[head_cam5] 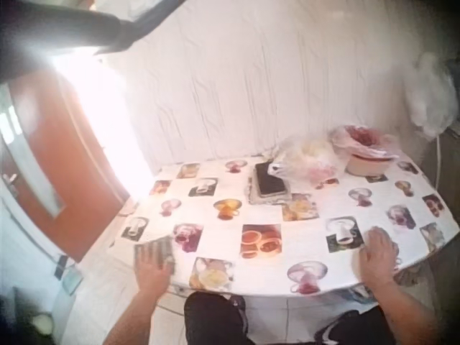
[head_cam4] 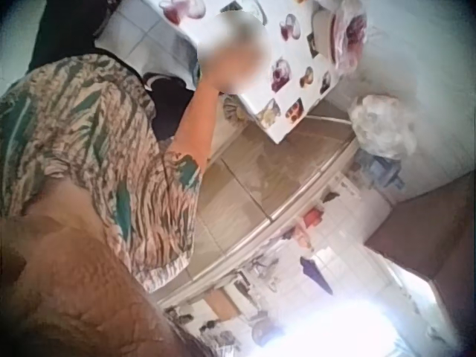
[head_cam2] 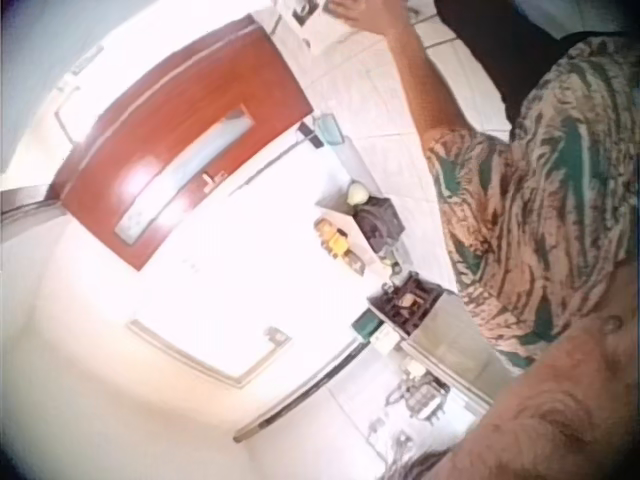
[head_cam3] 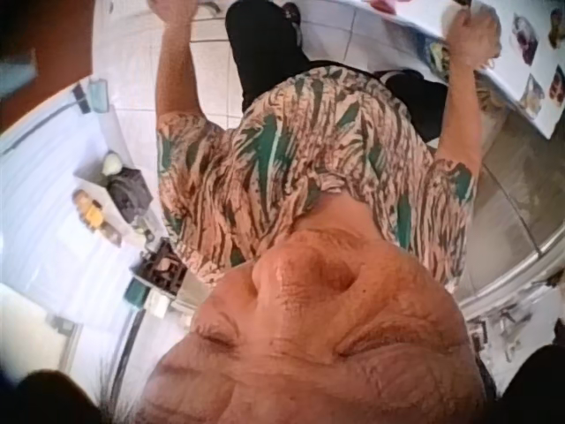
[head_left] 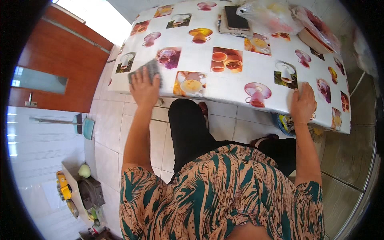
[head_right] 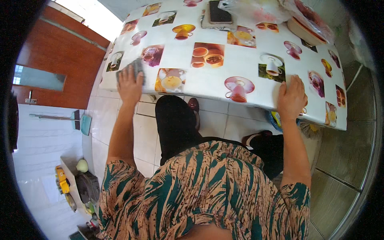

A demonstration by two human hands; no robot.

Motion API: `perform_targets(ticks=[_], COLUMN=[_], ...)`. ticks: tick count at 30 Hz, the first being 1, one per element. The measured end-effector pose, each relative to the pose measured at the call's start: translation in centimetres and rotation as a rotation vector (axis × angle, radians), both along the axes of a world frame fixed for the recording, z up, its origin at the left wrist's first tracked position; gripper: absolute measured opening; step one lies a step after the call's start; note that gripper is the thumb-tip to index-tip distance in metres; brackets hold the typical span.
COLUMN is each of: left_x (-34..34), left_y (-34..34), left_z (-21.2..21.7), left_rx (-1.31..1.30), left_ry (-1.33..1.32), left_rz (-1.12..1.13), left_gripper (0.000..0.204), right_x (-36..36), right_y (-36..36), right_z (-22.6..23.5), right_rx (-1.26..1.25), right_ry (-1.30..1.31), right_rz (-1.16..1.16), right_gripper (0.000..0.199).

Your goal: The person wipes the surface of a patterned kitchen table with a cloth.

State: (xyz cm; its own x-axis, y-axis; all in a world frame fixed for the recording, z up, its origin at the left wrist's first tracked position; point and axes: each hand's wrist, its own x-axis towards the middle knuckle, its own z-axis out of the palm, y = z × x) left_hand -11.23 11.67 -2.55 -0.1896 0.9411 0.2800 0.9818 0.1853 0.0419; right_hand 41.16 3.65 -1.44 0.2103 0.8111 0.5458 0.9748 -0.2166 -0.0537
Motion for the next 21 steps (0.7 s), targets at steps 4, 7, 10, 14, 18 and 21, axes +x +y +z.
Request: perform_targets(ticks=[4,7,10,14,18,21], left_x=[10.7,18.7,25.4,30.3,29.4,24.5], left_y=[-2.1,-2.9,-3.2,-4.0,-3.5,-1.4], left_z=[0.6,2.9,2.6,2.8,3.4,3.1], left_rx=[0.113,0.013,-0.002,-0.053,-0.025,0.205], left_ry=[-0.042,-0.075,-0.112,-0.183,-0.641,-0.64], left_rz=[-0.354,-0.538,-0.706,-0.818,-0.915,-0.833], left_gripper=[0.066,0.067,0.068,0.068,0.07,0.067], right_x=[-0.2,-1.0,-1.1,-1.1,0.0,0.2], right_y=[0.0,0.0,0.0,-0.2,-0.5,-0.2], right_z=[0.2,0.5,0.5,0.6,1.9,1.7], right_rx=[0.056,0.127,0.192,0.219,0.187,0.197], right_ry=[0.011,0.051,0.095,0.219,0.369,0.494], right_rz=[0.011,0.016,0.047,0.101,0.252,0.342], right_gripper=[0.041,0.042,0.04,0.037,0.03,0.028])
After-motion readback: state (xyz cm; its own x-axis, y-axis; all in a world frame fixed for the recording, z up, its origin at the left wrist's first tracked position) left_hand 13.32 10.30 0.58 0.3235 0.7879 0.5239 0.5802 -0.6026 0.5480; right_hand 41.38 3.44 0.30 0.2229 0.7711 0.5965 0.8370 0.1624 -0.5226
